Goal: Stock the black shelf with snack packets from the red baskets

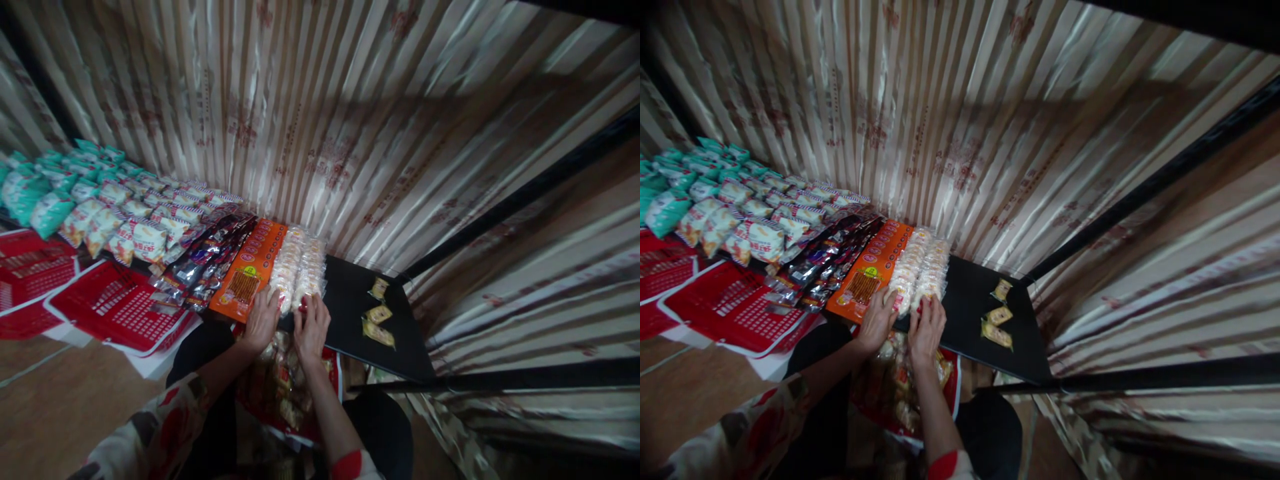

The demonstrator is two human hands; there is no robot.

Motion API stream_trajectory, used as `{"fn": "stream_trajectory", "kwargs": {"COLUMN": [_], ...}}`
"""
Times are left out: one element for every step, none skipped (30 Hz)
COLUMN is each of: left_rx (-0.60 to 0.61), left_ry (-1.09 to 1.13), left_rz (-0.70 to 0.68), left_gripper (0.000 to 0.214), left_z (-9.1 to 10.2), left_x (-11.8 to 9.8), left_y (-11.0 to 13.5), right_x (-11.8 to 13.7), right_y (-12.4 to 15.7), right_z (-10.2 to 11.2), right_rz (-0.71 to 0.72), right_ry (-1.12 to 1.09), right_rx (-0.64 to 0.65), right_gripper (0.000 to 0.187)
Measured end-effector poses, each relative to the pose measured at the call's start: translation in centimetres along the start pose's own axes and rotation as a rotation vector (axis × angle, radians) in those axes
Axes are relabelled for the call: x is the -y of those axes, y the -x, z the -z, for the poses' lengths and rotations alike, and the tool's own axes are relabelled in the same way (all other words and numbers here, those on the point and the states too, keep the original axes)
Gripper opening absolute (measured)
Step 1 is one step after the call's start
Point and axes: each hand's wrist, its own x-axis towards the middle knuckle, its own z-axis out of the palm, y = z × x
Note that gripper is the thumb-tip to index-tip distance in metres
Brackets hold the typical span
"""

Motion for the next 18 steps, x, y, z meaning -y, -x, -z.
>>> {"fn": "stream_trajectory", "kwargs": {"left_rx": [-0.004, -0.008, -0.011, -0.015, -0.019, -0.025, -0.032, -0.040, -0.047, -0.055, -0.063, -0.070, -0.073, -0.074, -0.073, -0.071, -0.068, -0.067], "left_ry": [-0.012, -0.019, -0.022, -0.021, -0.015, -0.007, 0.002, 0.011, 0.020, 0.026, 0.030, 0.033, 0.034, 0.034, 0.032, 0.030, 0.029, 0.027], "left_rz": [0.004, 0.011, 0.018, 0.022, 0.022, 0.019, 0.014, 0.009, 0.006, 0.008, 0.014, 0.022, 0.026, 0.025, 0.019, 0.010, 0.000, -0.009], "left_gripper": [0.040, 0.039, 0.039, 0.039, 0.039, 0.040, 0.040, 0.040, 0.040, 0.040, 0.040, 0.040, 0.040, 0.040, 0.040, 0.040, 0.040, 0.040], "left_z": [-0.2, -0.4, -0.5, -0.7, -0.8, -0.9, -1.1, -1.3, -1.5, -1.7, -1.9, -2.1, -2.4, -2.5, -2.7, -2.8, -2.9, -3.0], "left_x": [-0.1, -0.1, -0.1, -0.2, -0.1, -0.1, -0.1, -0.1, 0.0, 0.0, 0.1, 0.1, 0.2, 0.3, 0.4, 0.5, 0.6, 0.7], "left_y": [-0.1, -0.3, -0.4, -0.5, -0.6, -0.8, -0.9, -1.0, -1.2, -1.3, -1.4, -1.6, -1.7, -1.7, -1.8, -1.9, -1.9, -2.0], "right_x": [-0.5, -1.0, -1.4, -1.8, -2.1, -2.4, -2.6, -2.8, -3.0, -3.2, -3.3, -3.4, -3.5, -3.6, -3.7, -3.8, -3.8, -3.9], "right_y": [-0.4, -0.7, -1.1, -1.5, -1.8, -2.1, -2.4, -2.7, -3.0, -3.2, -3.4, -3.5, -3.6, -3.7, -3.7, -3.8, -3.8, -3.8], "right_z": [-0.1, -0.3, -0.6, -0.8, -1.0, -1.2, -1.4, -1.6, -1.8, -1.9, -2.0, -2.1, -2.2, -2.3, -2.4, -2.5, -2.5, -2.6], "right_rz": [0.014, 0.020, 0.021, 0.020, 0.019, 0.022, 0.027, 0.035, 0.047, 0.061, 0.074, 0.087, 0.096, 0.103, 0.107, 0.111, 0.115, 0.118], "right_ry": [0.037, 0.069, 0.095, 0.114, 0.125, 0.131, 0.133, 0.131, 0.128, 0.124, 0.120, 0.119, 0.119, 0.121, 0.124, 0.126, 0.126, 0.126], "right_rx": [0.000, 0.012, 0.028, 0.044, 0.058, 0.068, 0.073, 0.073, 0.071, 0.065, 0.060, 0.057, 0.058, 0.061, 0.065, 0.069, 0.072, 0.071], "right_gripper": [0.046, 0.051, 0.055, 0.058, 0.060, 0.062, 0.062, 0.062, 0.061, 0.061, 0.061, 0.060, 0.060, 0.059, 0.059, 0.058, 0.058, 0.059]}}
